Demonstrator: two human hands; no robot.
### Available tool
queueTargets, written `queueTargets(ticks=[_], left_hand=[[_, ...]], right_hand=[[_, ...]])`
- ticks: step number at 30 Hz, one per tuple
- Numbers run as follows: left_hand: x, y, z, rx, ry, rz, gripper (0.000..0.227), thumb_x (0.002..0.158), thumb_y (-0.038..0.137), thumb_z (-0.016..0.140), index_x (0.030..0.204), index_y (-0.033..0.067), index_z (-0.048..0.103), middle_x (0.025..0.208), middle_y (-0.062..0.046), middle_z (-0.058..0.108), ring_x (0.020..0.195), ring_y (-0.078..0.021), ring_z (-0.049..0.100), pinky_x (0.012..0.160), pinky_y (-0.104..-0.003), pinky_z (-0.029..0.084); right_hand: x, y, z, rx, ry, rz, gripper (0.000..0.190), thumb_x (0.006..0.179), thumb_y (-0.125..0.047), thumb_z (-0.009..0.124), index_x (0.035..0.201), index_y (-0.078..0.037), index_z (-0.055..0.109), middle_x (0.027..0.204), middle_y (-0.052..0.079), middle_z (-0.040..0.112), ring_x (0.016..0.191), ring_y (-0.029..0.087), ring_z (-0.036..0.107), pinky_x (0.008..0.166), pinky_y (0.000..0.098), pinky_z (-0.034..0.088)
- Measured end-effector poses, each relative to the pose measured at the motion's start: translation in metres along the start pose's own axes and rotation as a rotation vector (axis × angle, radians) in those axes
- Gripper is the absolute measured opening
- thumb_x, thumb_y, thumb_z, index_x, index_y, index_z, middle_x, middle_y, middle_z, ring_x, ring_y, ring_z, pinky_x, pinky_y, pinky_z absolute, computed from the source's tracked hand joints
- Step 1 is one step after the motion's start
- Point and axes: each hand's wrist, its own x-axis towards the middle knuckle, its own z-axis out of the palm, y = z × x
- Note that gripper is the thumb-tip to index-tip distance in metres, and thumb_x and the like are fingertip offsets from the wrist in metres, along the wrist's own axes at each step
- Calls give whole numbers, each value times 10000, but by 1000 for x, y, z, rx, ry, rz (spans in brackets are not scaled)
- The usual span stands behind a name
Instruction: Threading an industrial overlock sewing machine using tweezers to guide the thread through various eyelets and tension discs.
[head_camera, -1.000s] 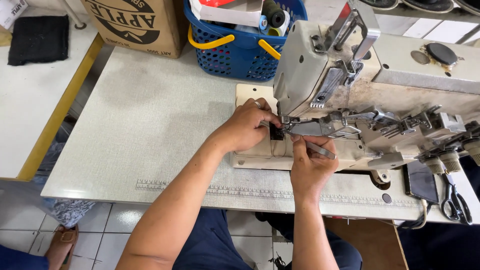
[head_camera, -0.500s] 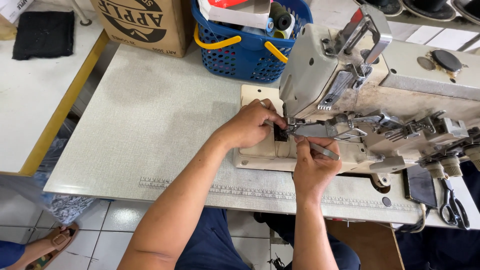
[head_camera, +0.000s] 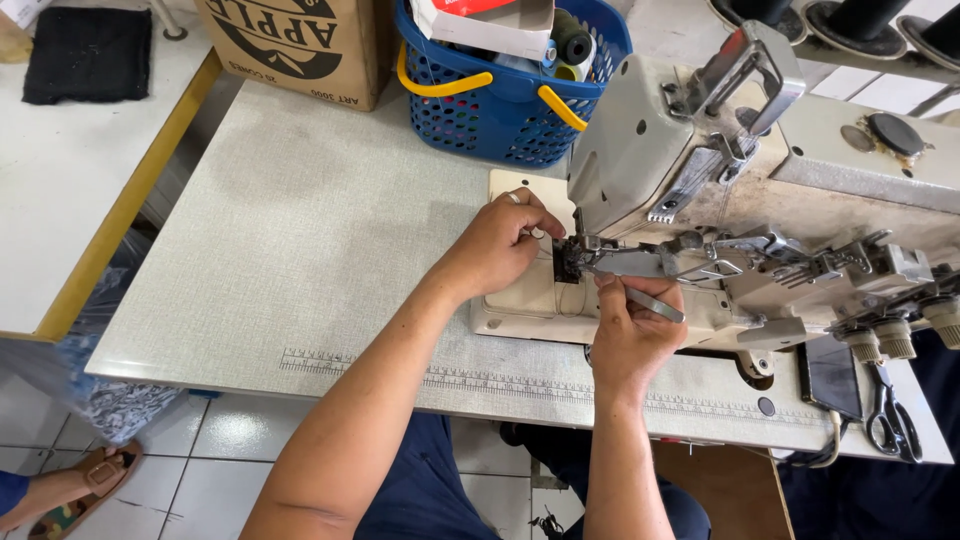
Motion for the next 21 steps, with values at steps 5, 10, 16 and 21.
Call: queueTargets(ticks=[5,10,16,21], left_hand=[[-3,3,1,2,31,32,318,758,-81,510,941,62,726,939,-107,594,938,-262,573,860,-399,501],[-7,18,2,125,-64,12,329,763,-42,537,948,133,745,947,-67,598,981,-250,555,914,-408,453],[-3,11,7,200,-92,-4,346,773,-6,540,957,190,757,951,-52,610,986,-244,546,936,-395,399],[-3,10,7,191,-82,-5,344,777,-2,537,956,190,760,946,-58,613,986,-250,548,939,-398,396]], right_hand=[[1,0,0,4,-5,-6,74,837,84,648,846,42,588,710,203,652,735,203,683,604,264,516],[1,-1,0,-3,1,5,70,835,76,651,845,47,588,704,189,645,728,187,672,617,274,518],[1,-2,1,15,9,9,81,834,75,663,841,53,585,704,188,642,723,184,668,621,278,523],[0,0,1,19,7,9,73,838,80,653,844,61,583,695,186,632,729,192,671,653,299,539]])
